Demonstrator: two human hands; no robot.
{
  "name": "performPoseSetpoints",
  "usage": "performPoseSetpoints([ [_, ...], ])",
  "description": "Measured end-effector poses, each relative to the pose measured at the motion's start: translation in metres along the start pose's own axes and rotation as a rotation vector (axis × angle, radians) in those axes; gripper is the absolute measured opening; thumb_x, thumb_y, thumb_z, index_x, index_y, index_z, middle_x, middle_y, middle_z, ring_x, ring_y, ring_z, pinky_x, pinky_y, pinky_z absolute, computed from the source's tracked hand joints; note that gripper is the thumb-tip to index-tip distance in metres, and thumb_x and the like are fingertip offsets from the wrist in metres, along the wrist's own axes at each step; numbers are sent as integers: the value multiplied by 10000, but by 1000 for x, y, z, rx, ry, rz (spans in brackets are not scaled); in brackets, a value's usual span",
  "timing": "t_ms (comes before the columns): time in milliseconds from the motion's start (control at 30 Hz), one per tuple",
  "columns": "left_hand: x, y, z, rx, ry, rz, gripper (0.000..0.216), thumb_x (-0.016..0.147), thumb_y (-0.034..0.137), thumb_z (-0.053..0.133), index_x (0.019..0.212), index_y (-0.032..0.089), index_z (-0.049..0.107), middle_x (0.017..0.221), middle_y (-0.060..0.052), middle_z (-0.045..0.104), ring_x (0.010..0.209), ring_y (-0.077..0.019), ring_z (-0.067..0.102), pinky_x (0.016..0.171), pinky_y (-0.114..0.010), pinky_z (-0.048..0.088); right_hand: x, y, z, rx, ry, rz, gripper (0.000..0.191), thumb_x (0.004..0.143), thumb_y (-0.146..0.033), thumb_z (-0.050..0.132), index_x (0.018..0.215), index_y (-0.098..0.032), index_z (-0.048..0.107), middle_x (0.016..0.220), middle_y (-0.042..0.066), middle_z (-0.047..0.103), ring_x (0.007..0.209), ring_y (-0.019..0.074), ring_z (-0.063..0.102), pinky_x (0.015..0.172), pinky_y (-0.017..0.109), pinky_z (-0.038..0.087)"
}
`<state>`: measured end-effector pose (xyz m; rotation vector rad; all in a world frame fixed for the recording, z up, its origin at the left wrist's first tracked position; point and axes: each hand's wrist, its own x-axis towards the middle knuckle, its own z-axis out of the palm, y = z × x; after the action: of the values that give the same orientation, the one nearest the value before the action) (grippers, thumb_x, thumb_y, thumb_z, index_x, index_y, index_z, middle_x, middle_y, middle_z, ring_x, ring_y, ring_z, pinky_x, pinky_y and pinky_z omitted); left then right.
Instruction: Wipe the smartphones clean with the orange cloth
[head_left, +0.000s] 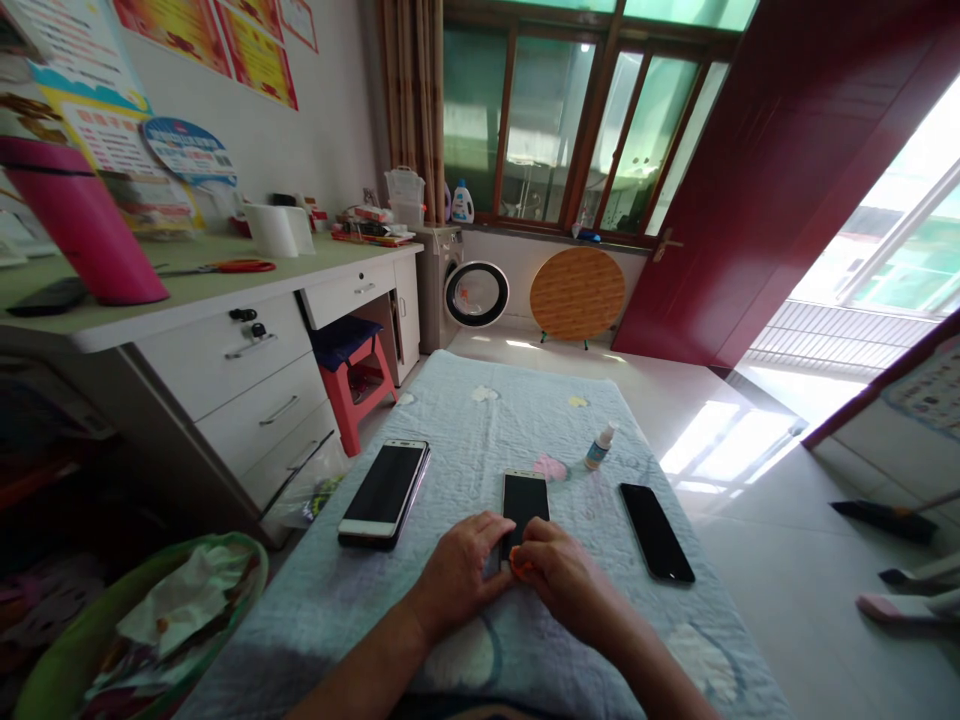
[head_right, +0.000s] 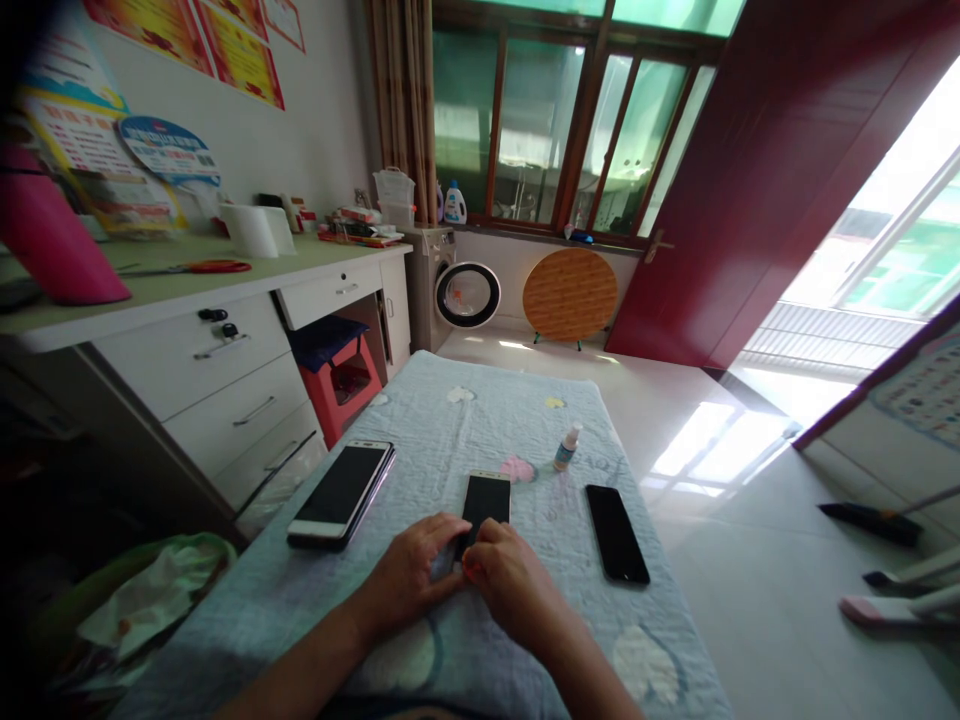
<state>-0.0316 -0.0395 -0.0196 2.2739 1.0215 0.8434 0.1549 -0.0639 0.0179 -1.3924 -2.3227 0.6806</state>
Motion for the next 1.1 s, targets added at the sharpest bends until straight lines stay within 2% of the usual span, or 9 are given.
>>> performPoseSetpoints([
  [100, 1, 3, -2, -9, -22, 12, 289, 783, 295, 692, 1052, 207, 634, 1090, -63, 648, 1013, -234, 606, 936, -367, 479, 4, -6, 7, 2, 11, -52, 223, 885, -115, 506, 744, -186, 664, 839, 22, 566, 795, 141, 516, 715, 242, 400],
  [167, 1, 4, -3, 14, -33, 25, 284, 764, 274, 705, 1032, 204, 646, 1106, -65, 644, 1037, -239, 596, 955, -376, 472, 4, -8, 9, 0, 21, -67, 199, 875, -101, 526, 759, -185, 665, 851, 22, 569, 821, 147, 520, 733, 246, 403],
  [367, -6, 4, -6, 191, -96, 97, 391, 824, 243, 636, 1208, 171, 610, 1349, -109, 569, 1290, -288, 471, 1095, -474, 372, -4, -1, 8, 51, 22, -34, 187, 908, -143, 527, 786, -193, 659, 907, 20, 566, 837, 136, 529, 756, 235, 410],
  [533, -6, 2, -8, 192, -159, 78, 405, 863, 214, 582, 1263, 155, 585, 1381, -126, 544, 1287, -261, 493, 1075, -452, 414, -11, 5, -7, 15, 9, 41, 216, 914, -147, 508, 747, -186, 639, 871, 15, 543, 804, 127, 517, 740, 230, 395],
  [700, -7, -2, -8, 111, -165, 61, 520, 799, 146, 562, 1319, 155, 531, 1402, -120, 524, 1308, -235, 471, 1096, -428, 395, -9, 3, -14, -65, 23, 118, 241, 902, -119, 486, 705, -169, 615, 856, 24, 539, 782, 130, 499, 711, 234, 380],
  [833, -10, -4, -6, 76, -127, 47, 692, 714, 81, 509, 1398, 139, 418, 1405, -121, 516, 1302, -211, 472, 1113, -409, 377, -3, -6, 0, -86, 13, 69, 241, 901, -118, 484, 722, -169, 636, 860, 28, 562, 794, 138, 504, 719, 239, 380],
  [1000, -9, -4, -5, 67, -116, 28, 670, 693, 69, 465, 1361, 123, 446, 1363, -127, 554, 1277, -209, 497, 1104, -404, 389, 3, -15, 15, -48, 28, -63, 214, 918, -140, 489, 845, -182, 686, 983, 44, 611, 903, 164, 525, 790, 253, 393],
  [1100, -9, -2, -6, 78, -133, 22, 641, 701, 67, 473, 1340, 118, 481, 1358, -129, 561, 1275, -209, 504, 1104, -398, 389, -1, -15, 12, -30, 14, -41, 216, 918, -156, 503, 814, -184, 691, 931, 38, 602, 863, 156, 524, 766, 251, 395],
])
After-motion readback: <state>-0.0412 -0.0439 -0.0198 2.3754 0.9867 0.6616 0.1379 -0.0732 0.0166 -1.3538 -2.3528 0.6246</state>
